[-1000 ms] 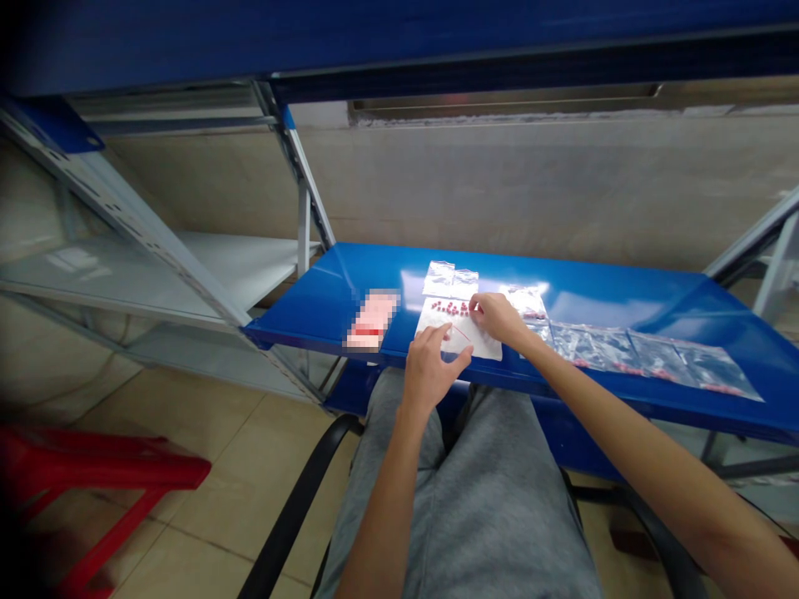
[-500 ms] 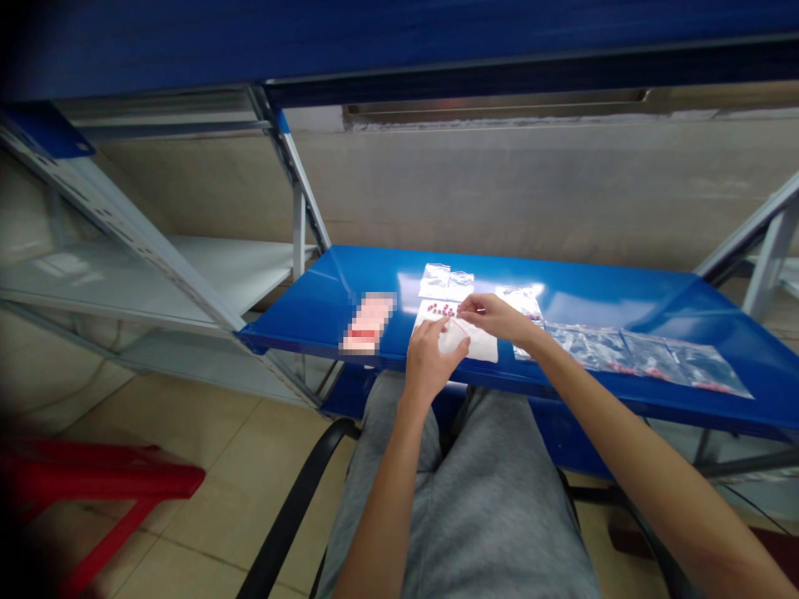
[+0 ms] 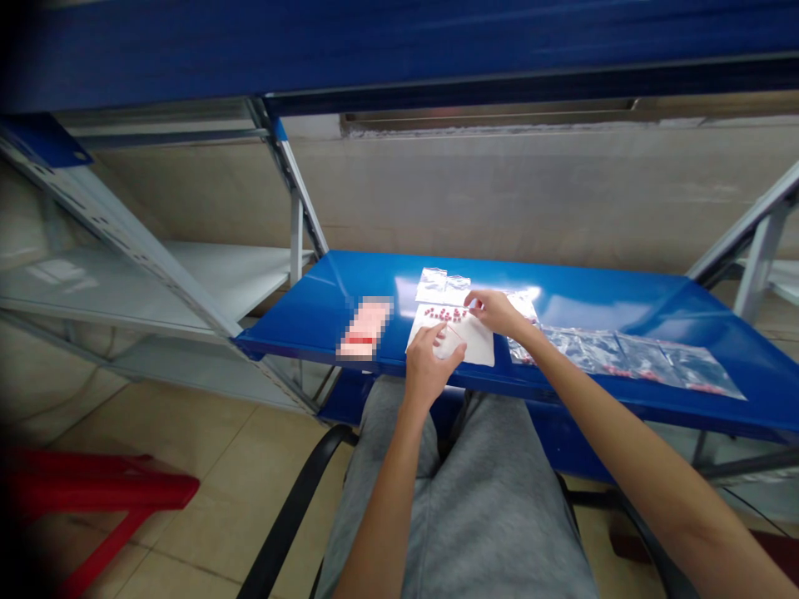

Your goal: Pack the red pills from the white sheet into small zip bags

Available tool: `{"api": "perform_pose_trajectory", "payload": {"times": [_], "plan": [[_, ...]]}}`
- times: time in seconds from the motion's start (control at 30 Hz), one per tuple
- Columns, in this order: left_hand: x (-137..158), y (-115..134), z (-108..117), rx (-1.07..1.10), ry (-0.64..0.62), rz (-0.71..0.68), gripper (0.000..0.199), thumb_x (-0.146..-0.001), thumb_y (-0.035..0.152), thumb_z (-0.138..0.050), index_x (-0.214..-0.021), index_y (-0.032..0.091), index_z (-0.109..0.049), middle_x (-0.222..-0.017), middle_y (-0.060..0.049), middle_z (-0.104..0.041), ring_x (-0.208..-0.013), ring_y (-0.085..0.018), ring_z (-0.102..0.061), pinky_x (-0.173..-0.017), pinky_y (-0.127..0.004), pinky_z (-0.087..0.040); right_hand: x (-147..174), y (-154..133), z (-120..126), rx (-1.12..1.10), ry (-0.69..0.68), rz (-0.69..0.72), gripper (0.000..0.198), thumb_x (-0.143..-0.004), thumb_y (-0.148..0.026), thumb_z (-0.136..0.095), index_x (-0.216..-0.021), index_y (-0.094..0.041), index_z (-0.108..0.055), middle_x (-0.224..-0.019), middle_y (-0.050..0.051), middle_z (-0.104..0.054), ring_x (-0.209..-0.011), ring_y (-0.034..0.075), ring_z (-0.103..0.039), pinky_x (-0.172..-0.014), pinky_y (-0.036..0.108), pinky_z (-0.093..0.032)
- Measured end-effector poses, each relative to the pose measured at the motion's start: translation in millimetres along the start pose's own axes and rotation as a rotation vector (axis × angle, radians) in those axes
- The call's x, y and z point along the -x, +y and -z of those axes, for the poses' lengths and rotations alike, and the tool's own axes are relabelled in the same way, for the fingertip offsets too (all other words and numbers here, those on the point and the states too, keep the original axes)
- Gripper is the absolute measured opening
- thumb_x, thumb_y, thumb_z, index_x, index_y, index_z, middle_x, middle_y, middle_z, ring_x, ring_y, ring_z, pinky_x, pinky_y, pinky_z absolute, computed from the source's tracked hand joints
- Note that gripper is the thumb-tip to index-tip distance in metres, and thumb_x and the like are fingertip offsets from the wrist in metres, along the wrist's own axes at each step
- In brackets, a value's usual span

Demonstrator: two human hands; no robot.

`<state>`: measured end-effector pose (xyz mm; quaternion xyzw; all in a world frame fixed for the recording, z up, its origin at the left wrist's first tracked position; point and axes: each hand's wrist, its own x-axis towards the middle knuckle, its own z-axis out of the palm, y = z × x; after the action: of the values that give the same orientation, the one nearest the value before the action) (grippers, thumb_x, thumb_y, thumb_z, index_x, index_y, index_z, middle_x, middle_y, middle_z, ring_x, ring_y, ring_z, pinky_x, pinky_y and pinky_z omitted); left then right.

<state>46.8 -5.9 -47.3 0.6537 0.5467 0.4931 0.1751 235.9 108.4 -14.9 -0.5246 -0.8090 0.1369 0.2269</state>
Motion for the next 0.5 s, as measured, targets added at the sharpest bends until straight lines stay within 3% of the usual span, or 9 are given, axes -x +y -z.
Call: {"api": "perform_pose_trajectory", "payload": {"times": [0.27, 0.5], "plan": [[-0.1, -3.0, -0.5, 0.018, 0.006, -0.014, 0.046, -0.081, 0.031, -0.081, -0.123, 0.018, -0.068, -0.102, -0.006, -0.070, -0.094, -0.020, -0.069, -0.091, -0.035, -0.057, -6.3, 2.9, -13.8, 0.125, -0.070, 0.094, 0.020, -0.092, -0.018, -0.059, -0.098, -0.016, -0.078, -0.088, 0.010, -0.068, -0.079, 0.021, -0.061, -0.071, 0.028, -0.039], [-1.1, -3.2, 0.6, 0.042, 0.029, -0.022, 0.043, -0.081, 0.031, -0.081, -0.120, 0.017, -0.070, -0.101, -0.007, -0.071, -0.096, -0.022, -0.068, -0.093, -0.037, -0.055, -4.1, -1.3, -2.6, -0.004, -0.016, 0.089, 0.017, -0.088, -0.025, -0.061, -0.091, -0.017, -0.075, -0.076, 0.006, -0.065, -0.068, 0.018, -0.053, -0.065, 0.028, -0.035]]}}
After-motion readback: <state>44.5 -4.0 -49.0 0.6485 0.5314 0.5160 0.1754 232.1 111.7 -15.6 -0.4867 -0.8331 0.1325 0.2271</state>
